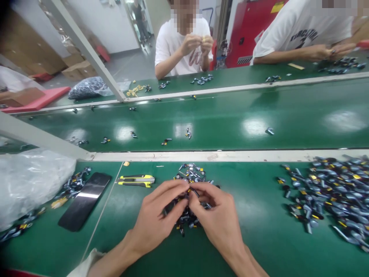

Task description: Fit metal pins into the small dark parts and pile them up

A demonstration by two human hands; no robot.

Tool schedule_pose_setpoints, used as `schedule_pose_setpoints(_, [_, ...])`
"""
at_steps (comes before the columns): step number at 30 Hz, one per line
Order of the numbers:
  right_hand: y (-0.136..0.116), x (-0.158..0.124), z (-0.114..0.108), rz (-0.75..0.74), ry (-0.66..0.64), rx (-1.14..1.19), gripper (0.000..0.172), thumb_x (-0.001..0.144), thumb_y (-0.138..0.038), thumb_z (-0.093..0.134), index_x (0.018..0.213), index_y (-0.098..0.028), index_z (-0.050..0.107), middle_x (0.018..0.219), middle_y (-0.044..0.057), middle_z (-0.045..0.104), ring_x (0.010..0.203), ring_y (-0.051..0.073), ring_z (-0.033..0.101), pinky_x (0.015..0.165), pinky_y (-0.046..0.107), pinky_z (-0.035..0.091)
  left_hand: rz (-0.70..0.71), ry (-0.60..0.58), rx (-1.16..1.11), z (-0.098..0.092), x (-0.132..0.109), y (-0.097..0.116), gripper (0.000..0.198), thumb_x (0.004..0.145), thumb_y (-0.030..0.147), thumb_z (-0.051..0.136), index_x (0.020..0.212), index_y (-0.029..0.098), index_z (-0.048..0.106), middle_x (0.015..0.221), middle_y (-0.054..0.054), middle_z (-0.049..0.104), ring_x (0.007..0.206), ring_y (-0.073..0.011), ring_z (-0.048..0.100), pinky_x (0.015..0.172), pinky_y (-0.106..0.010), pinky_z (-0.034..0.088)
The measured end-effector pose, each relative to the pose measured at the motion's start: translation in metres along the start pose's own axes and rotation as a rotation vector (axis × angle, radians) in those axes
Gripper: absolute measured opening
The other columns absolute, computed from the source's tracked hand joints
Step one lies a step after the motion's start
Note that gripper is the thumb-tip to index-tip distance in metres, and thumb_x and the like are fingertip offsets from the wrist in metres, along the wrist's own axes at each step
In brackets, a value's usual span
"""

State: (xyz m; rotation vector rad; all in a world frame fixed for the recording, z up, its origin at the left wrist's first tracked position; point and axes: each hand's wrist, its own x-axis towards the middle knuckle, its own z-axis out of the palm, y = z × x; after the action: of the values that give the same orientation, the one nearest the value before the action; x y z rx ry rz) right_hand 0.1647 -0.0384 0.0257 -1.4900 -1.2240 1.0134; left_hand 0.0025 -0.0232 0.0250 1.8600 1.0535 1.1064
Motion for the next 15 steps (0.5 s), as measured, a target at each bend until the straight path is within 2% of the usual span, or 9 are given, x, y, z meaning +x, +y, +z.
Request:
schedule_pose_setpoints(2, [-0.001,0.000,-0.001,-0.014,0.012,0.011,0.015,0.082,-0.026,0.069,0.091,-0.019,0.079,0.083,0.006,0.083,0.065,0.020,0.077,0.059,0.025,0.063,-0.028,0.008,-0.023,0.001,0.000,0.000,0.030,0.092,0.010,0.064,0.116,0.022,0.077,0.115,-0.008,0.077,0.105,-0.0195,0.073,0.098,-0.032,0.058])
schedule_pose_setpoints(5, [0.000,0.000,-0.002,-0.044,0.030,-0.002,0.014,0.083,-0.026,0.069,0.091,-0.020,0.079,0.087,0.006,0.083,0.067,0.021,0.077,0.059,0.025,0.063,-0.208,0.038,-0.123,0.001,0.002,0.000,0.031,0.091,0.014,0.067,0.119,0.023,0.077,0.114,-0.008,0.078,0.102,-0.0208,0.074,0.095,-0.033,0.060])
schedule_pose_setpoints(8, [0.002,-0.002,-0.002,-0.135,0.065,-0.040,0.012,0.084,-0.023,0.069,0.091,-0.022,0.079,0.087,0.005,0.082,0.069,0.021,0.077,0.058,0.025,0.062,-0.333,-0.009,-0.311,-0.003,0.007,-0.002,0.028,0.088,0.027,0.073,0.115,0.020,0.079,0.100,-0.009,0.076,0.085,-0.0191,0.072,0.075,-0.028,0.061])
schedule_pose_setpoints(11, [0.004,-0.003,-0.002,-0.281,0.085,-0.128,0.013,0.084,-0.019,0.068,0.092,-0.023,0.079,0.089,0.004,0.082,0.075,0.021,0.077,0.067,0.027,0.063,-0.467,-0.120,-0.497,-0.009,0.013,-0.005,0.034,0.088,0.043,0.072,0.107,0.017,0.082,0.073,-0.005,0.069,0.060,-0.0118,0.060,0.057,-0.022,0.053])
schedule_pose_setpoints(13, [0.005,-0.003,-0.001,-0.367,0.089,-0.189,0.015,0.085,-0.017,0.068,0.093,-0.023,0.078,0.090,0.004,0.081,0.079,0.021,0.078,0.073,0.029,0.063,-0.541,-0.141,-0.527,-0.012,0.015,-0.006,0.031,0.087,0.043,0.073,0.099,0.017,0.084,0.063,-0.002,0.065,0.053,-0.0095,0.055,0.054,-0.021,0.049])
schedule_pose_setpoints(15, [0.005,-0.003,0.000,-0.403,0.098,-0.225,0.015,0.085,-0.016,0.068,0.094,-0.022,0.078,0.091,0.005,0.081,0.080,0.022,0.078,0.073,0.029,0.063,-0.564,-0.104,-0.533,-0.011,0.014,-0.006,0.021,0.083,0.035,0.078,0.090,0.016,0.084,0.066,-0.002,0.067,0.056,-0.0106,0.058,0.058,-0.022,0.051])
